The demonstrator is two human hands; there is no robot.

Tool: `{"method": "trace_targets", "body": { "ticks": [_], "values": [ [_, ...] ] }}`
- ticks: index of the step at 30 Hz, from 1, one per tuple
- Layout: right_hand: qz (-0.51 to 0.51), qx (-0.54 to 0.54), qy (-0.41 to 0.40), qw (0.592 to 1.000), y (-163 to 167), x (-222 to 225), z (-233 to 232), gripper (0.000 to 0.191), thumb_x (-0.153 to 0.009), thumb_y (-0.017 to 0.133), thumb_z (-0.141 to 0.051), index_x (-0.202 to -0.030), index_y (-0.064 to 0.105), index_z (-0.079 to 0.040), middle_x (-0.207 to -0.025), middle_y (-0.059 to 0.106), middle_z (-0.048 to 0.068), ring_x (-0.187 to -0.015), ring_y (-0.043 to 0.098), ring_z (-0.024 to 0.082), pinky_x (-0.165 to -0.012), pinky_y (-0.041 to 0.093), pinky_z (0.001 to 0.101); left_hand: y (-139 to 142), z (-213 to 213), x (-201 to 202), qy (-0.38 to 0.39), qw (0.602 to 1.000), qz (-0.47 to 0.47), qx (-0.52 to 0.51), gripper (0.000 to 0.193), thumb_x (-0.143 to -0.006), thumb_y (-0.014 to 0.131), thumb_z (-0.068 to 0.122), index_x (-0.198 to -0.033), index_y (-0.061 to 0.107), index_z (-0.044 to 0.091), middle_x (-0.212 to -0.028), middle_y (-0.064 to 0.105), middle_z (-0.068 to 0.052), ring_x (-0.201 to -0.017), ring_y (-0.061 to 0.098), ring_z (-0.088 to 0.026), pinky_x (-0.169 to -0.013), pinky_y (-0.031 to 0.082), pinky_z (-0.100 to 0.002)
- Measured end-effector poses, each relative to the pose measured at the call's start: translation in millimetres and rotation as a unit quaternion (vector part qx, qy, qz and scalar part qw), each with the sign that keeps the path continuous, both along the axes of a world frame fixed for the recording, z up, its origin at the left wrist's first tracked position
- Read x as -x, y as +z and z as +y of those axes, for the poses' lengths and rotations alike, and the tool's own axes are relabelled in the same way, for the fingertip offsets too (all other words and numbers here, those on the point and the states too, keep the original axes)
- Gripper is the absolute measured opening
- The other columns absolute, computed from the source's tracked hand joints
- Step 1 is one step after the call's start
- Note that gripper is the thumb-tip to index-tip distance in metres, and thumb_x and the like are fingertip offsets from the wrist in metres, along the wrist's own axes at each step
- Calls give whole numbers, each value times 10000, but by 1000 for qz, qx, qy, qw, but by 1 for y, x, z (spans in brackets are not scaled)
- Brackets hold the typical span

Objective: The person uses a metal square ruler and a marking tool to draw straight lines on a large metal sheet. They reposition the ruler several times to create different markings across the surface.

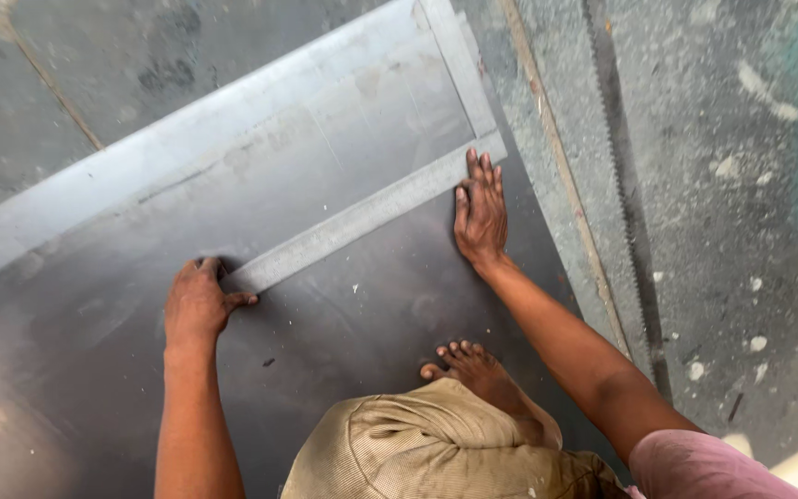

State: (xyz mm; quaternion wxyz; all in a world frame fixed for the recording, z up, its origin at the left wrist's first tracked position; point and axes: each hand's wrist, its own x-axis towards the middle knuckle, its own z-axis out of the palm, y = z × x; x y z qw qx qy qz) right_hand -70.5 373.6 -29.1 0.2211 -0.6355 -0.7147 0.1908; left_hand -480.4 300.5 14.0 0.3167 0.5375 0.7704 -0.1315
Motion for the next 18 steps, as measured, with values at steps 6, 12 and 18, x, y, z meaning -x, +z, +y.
{"method": "trace_targets", "body": {
  "ticks": [6,12,18],
  "values": [
    [-3,-10,-12,1000,-3,2,-5,168,-1089,482,-108,-1061,617,-13,-1656,389,147,-1563,300,393,-1296,201,545,-2,-2,-1,-7,1000,3,10,722,-583,953,420,-1159,708,60,-1183,671,-109,-1139,626,-313,-898,547,-468],
    [-3,-53,-13,999,3,4,-5,155,-1078,527,-98,-1042,637,4,-1586,491,162,-1505,391,398,-1261,250,536,-6,-5,4,9,999,-30,-20,656,-556,983,345,-1078,721,48,-1138,683,-126,-1143,616,-341,-901,532,-473],
    [123,-18,74,989,17,31,-26,118,-983,708,24,-1093,737,-6,-1209,736,104,-1061,720,268,-908,595,375,-13,-1,13,37,998,-42,-17,684,-499,1000,321,-1058,715,49,-1093,676,-120,-1095,623,-351,-895,529,-483]
  ]
}}
